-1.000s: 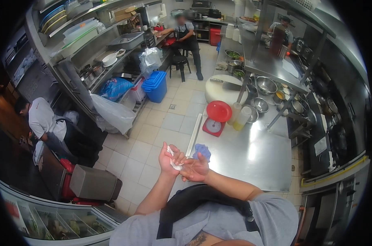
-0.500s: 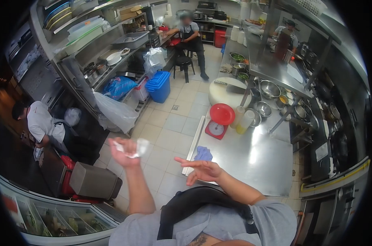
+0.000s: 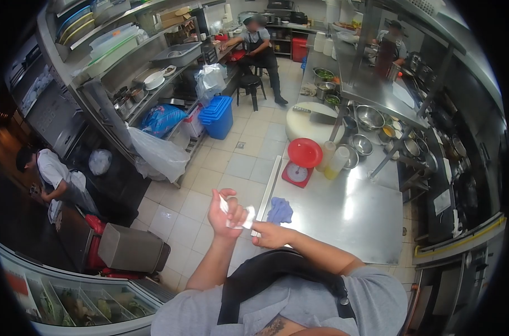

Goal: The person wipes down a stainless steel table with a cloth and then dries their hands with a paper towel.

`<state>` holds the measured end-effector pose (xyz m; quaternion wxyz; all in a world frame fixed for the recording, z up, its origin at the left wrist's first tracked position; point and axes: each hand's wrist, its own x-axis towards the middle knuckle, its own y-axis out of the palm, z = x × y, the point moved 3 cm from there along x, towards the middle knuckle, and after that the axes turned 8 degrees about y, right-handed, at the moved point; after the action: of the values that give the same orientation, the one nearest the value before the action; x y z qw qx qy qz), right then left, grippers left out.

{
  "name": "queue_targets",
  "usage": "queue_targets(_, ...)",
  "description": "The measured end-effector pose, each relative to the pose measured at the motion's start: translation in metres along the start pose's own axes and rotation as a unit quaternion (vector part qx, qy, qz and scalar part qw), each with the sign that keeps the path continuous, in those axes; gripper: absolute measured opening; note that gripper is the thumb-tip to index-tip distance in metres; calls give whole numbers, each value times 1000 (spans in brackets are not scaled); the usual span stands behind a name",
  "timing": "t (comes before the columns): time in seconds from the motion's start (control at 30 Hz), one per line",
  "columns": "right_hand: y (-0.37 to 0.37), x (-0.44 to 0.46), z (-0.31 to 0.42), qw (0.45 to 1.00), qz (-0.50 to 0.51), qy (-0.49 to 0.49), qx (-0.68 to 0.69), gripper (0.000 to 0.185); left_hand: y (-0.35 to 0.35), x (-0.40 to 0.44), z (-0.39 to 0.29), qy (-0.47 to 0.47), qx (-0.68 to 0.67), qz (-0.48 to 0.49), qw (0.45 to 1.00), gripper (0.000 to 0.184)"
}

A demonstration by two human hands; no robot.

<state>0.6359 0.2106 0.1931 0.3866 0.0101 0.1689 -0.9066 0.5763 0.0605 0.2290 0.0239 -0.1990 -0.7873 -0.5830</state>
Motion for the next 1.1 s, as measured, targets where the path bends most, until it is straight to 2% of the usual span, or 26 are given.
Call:
queue_targets(0.03, 0, 3, -4, 997, -19, -76, -16, 75, 4, 4, -10, 5, -8, 21, 1000, 58)
queue_targets(0.07, -1, 2, -12, 997, -20, -78, -16, 75, 8, 8, -24, 5, -6, 22, 1000, 58)
queue_targets(0.13, -7, -2, -4, 986, 1, -164, 21, 80, 21, 14, -50, 72, -23, 78, 994, 60)
queue_targets(0.17, -6, -3, -11, 986, 1, -163, 23, 80, 29, 14, -52, 71, -23, 77, 994, 60)
queue_targets(0.2, -6, -2, -19, 987, 31, -102, 118, 82, 37, 13, -57, 141, 130, 61, 980, 61)
queue_targets(0.23, -6, -1, -27, 975, 60, -41, 210, 85, 42, 13, -59, 207, 278, 46, 937, 62)
queue_targets(0.27, -4, -1, -31, 975, 60, -40, 209, 85, 39, 9, -52, 193, 411, 89, 886, 64)
queue_targets(0.3, -3, 0, -21, 942, 36, -69, 328, 86, 35, 4, -41, 174, 535, 130, 816, 67)
queue_targets(0.37, 4, 8, -27, 842, 11, -142, 520, 89, 53, 3, 1, 106, 609, 259, 742, 79)
queue_targets(0.4, 5, 18, -38, 842, 12, -141, 521, 89, 54, -4, 31, 98, 723, 307, 611, 88)
queue_targets(0.43, 1, 26, -48, 841, -24, -217, 496, 87, 49, -11, 58, 87, 814, 344, 459, 99)
queue_targets(0.47, -1, 32, -56, 832, -58, -292, 468, 85, 42, -13, 71, 86, 815, 342, 459, 99)
queue_targets(0.5, -2, 35, -57, 816, -93, -367, 436, 85, 35, -11, 77, 118, 809, 307, 487, 106)
queue_targets(0.53, -10, 33, -35, 815, -92, -371, 435, 85, 29, -8, 78, 152, 799, 272, 513, 114)
queue_targets(0.6, -28, 23, -17, 793, -236, -136, 545, 79, 23, -9, 83, 131, 790, 273, 533, 121)
queue_targets(0.7, -30, 29, -25, 814, -186, -181, 519, 77, 24, -7, 84, 148, 777, 266, 551, 122)
queue_targets(0.73, -28, 30, -20, 815, -184, -180, 519, 77, 22, -6, 84, 128, 790, 276, 532, 124)
queue_targets(0.8, -25, 29, -6, 769, -268, -157, 559, 72, 20, -5, 80, 111, 803, 288, 510, 126)
queue_targets(0.83, -30, 20, 0, 768, -268, -161, 559, 72, 18, -4, 77, 97, 828, 282, 475, 124)
queue_targets(0.87, -34, 7, -1, 815, -218, -56, 533, 76, 16, -2, 74, 83, 851, 276, 440, 123)
queue_targets(0.9, -36, -5, -4, 849, -165, 50, 500, 82, 18, 0, 70, 84, 850, 279, 439, 123)
queue_targets(0.93, -43, -13, -4, 848, -169, 48, 501, 82, 23, 1, 64, 87, 852, 287, 429, 120)
queue_targets(1.0, -54, -23, -3, 943, -67, 163, 283, 70, 20, 2, 55, 90, 853, 296, 421, 118)
queue_targets(1.03, -61, -29, 10, 965, -39, 191, 174, 59, 13, 3, 51, 77, 855, 306, 412, 116)
queue_targets(1.07, -61, -31, 0, 965, -40, 192, 174, 59, 5, 3, 46, 64, 857, 315, 403, 115)
queue_targets(1.1, -61, -31, -4, 984, -33, 119, 126, 55, 2, 5, 40, 64, 857, 314, 403, 115)
